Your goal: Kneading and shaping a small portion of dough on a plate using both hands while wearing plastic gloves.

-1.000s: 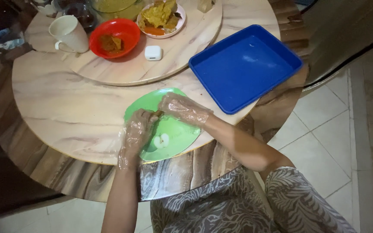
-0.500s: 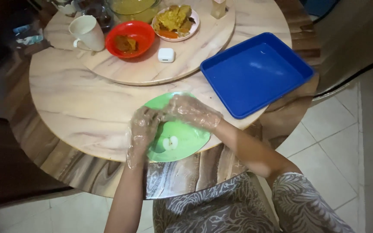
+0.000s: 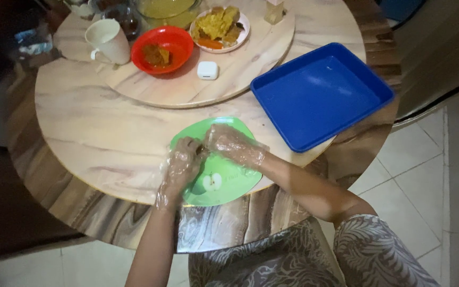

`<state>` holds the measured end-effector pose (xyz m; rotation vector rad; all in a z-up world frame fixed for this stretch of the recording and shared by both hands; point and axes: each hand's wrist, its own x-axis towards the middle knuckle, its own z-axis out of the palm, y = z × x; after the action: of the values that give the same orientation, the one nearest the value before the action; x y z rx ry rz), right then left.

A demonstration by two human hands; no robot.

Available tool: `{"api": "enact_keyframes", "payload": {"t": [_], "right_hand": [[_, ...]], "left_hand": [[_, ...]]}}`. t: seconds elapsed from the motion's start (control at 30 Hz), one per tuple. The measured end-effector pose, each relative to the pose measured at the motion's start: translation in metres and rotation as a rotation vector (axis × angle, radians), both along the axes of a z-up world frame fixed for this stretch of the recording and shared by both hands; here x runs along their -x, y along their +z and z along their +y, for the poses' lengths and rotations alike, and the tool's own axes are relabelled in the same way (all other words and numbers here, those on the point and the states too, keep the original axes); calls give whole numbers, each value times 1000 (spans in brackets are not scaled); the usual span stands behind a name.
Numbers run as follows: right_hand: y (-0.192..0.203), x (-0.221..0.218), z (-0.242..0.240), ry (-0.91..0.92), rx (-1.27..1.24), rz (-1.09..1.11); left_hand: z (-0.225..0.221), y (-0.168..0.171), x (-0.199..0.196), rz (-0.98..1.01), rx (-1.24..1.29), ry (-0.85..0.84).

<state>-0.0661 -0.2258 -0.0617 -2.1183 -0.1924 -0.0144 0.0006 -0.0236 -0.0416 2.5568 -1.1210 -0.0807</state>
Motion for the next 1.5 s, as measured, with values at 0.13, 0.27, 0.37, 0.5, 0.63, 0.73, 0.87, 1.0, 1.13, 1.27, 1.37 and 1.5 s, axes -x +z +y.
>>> {"api": "enact_keyframes", "payload": {"t": [0.13,0.27,0.37,0.5,0.63,0.73,0.87,1.0,1.13,1.27,1.37,1.5], "right_hand": [[35,3,-2,58,-223,-85],[149,46,15,-1,51,-145],[129,41,-3,-12,498,-139],[92,24,-1,-46,515,63],[96,33,-4,-42,602,27],[104,42,-7,-39,680,2],[155,47,13,5,443,-34],[122,30,27,84,537,-61],[13,-3,15,127,1079,-331],[-7,-20,-8,156,231,-23],[79,14,17,24,190,-9],[141,40,16,148,639,-235]], "left_hand": [[-1,4,-4,-66,75,-47],[2,-12,-13,-116,124,-50],[2,0,-11,-31,175,6],[2,13,-1,-48,119,38],[3,9,-3,-67,118,-28],[3,10,-1,-67,144,-114],[6,12,0,-55,152,-165],[6,18,2,-55,68,-160],[4,-1,-5,-123,46,-135],[3,6,-4,-73,47,-119],[4,25,7,-63,73,-110],[8,33,5,181,322,-144]]}}
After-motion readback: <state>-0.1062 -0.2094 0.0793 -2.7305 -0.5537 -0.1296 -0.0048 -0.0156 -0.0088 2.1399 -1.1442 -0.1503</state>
